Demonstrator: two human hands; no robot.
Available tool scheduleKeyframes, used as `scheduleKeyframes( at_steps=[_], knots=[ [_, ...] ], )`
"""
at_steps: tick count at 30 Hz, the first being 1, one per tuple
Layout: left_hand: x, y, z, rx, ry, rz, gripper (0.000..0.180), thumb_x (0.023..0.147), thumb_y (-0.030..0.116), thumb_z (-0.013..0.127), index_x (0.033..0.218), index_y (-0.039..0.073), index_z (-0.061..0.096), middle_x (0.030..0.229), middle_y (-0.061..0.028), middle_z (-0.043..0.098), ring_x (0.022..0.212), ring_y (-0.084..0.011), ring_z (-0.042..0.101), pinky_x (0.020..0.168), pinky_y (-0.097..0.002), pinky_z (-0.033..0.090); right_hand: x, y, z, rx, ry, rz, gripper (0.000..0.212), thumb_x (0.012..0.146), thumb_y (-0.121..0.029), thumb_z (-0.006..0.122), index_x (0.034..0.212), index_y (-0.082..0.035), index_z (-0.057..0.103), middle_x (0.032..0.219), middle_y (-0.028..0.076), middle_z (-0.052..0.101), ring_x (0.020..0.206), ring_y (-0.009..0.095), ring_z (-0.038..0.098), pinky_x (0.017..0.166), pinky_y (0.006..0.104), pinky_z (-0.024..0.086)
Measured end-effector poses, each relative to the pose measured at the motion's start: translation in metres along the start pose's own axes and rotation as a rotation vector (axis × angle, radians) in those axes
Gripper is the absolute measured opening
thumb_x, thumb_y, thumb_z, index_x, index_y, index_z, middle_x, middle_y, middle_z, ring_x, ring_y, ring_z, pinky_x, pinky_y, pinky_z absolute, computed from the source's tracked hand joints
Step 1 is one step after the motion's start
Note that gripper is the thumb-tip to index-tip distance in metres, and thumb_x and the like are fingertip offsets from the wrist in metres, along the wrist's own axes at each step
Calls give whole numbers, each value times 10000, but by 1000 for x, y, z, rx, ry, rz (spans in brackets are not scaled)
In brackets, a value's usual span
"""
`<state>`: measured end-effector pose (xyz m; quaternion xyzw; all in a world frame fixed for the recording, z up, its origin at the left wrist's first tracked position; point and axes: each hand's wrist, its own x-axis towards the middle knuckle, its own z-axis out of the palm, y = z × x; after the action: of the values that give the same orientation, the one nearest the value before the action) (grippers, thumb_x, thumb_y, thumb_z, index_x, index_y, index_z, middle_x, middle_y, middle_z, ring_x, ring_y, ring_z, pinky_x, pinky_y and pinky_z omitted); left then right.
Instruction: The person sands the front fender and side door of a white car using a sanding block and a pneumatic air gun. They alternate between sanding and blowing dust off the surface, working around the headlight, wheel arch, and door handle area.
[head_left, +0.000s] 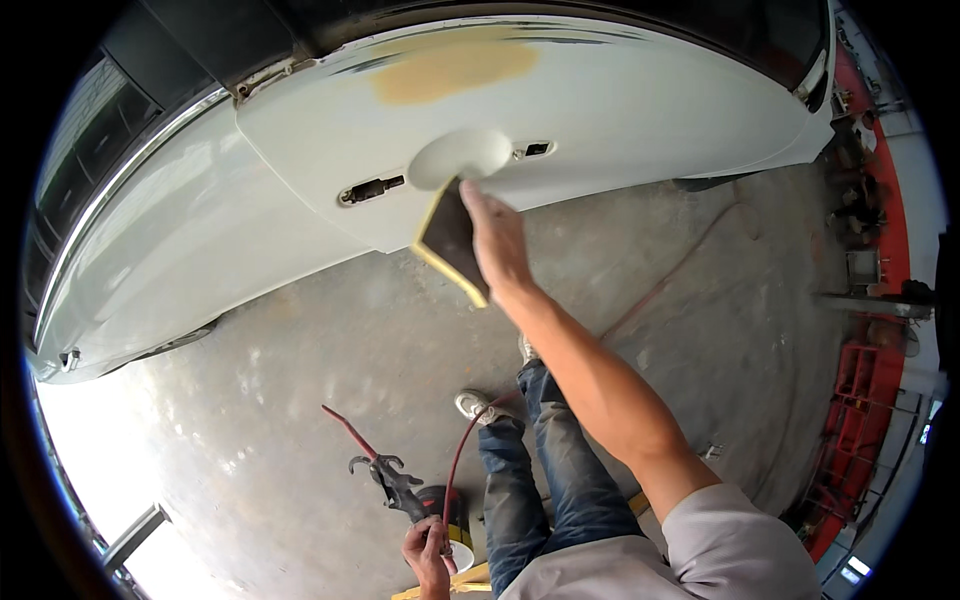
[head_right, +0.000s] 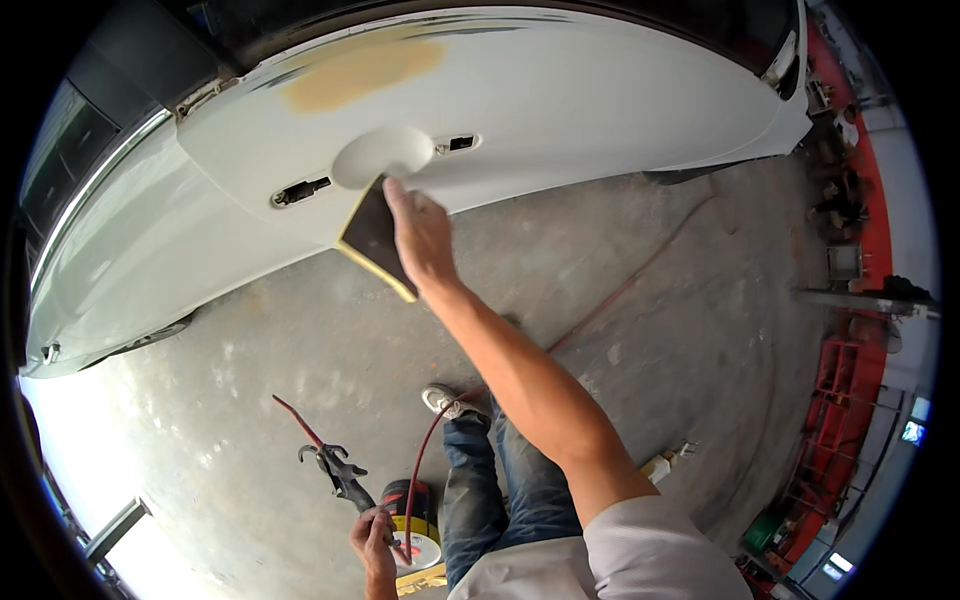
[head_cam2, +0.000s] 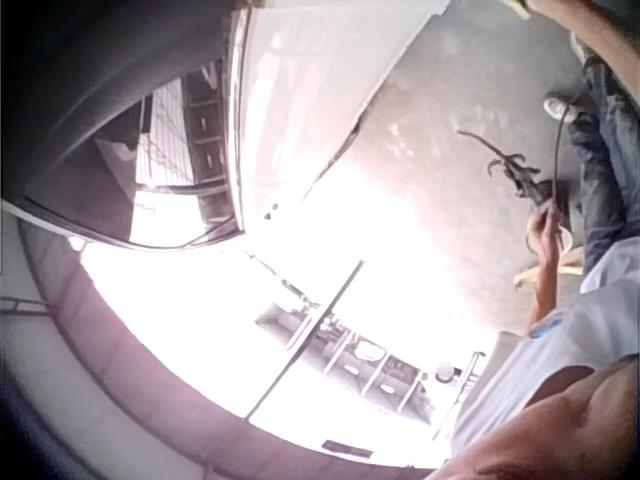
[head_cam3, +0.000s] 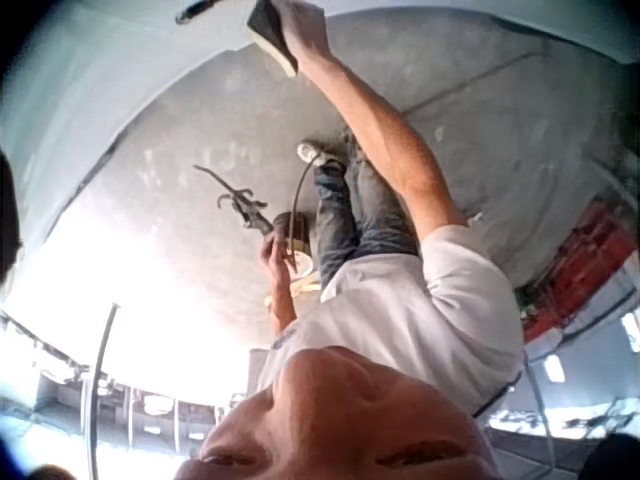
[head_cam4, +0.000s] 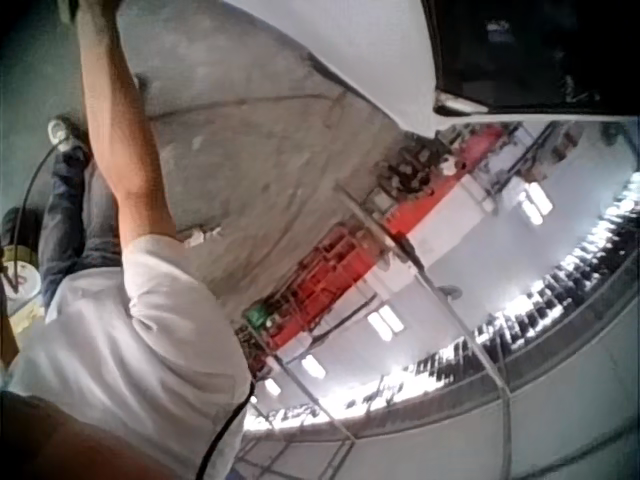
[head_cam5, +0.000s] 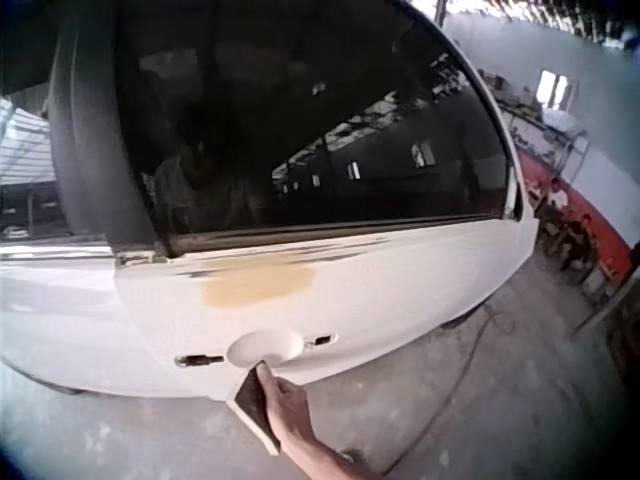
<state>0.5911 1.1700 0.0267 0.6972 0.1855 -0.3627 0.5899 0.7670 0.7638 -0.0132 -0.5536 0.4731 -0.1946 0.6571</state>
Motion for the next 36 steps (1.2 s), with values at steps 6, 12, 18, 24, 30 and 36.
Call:
scheduleKeyframes(
  at_steps=[6,12,18,24,30,36],
  knots=[
    [-2,4,2,16,0,-81,140,889,70,581,903,-47,659,693,-48,580,603,-96,497,581,-224,389,27,-15,-9,170,302,-299,385,782,-291,780,649,39,633,608,20,593,560,107,498,551,310,429],
    [-3,6,5,31,30,-47,143,878,75,587,901,-44,664,675,-30,568,564,-72,460,532,-209,345,20,-19,-7,-96,167,-238,349,790,-245,769,668,59,649,573,27,602,534,105,514,498,312,412],
    [-5,15,22,103,76,-113,142,875,81,599,895,-38,672,659,-12,561,542,-45,427,502,-199,297,12,10,13,19,223,-187,408,813,-315,746,671,45,618,589,55,576,590,125,506,573,331,432],
    [-3,-19,11,45,51,-25,146,883,82,601,911,-44,669,602,-13,533,521,-60,440,497,-203,312,19,-14,-59,-354,105,-427,401,771,-356,769,697,20,650,550,24,580,514,98,499,481,301,390],
    [1,-21,21,83,22,-61,145,877,72,605,922,-50,668,628,-19,557,543,-64,464,506,-200,325,48,-17,-95,-253,184,-504,347,782,-312,773,722,17,677,583,6,596,554,80,484,527,276,392],
    [-1,-55,11,60,85,-25,294,898,227,666,972,-57,678,711,-53,638,549,-107,520,484,-239,389,40,-30,-111,-78,326,-519,328,832,-247,745,671,-1,600,588,-62,476,560,51,384,510,241,348]
  ],
)
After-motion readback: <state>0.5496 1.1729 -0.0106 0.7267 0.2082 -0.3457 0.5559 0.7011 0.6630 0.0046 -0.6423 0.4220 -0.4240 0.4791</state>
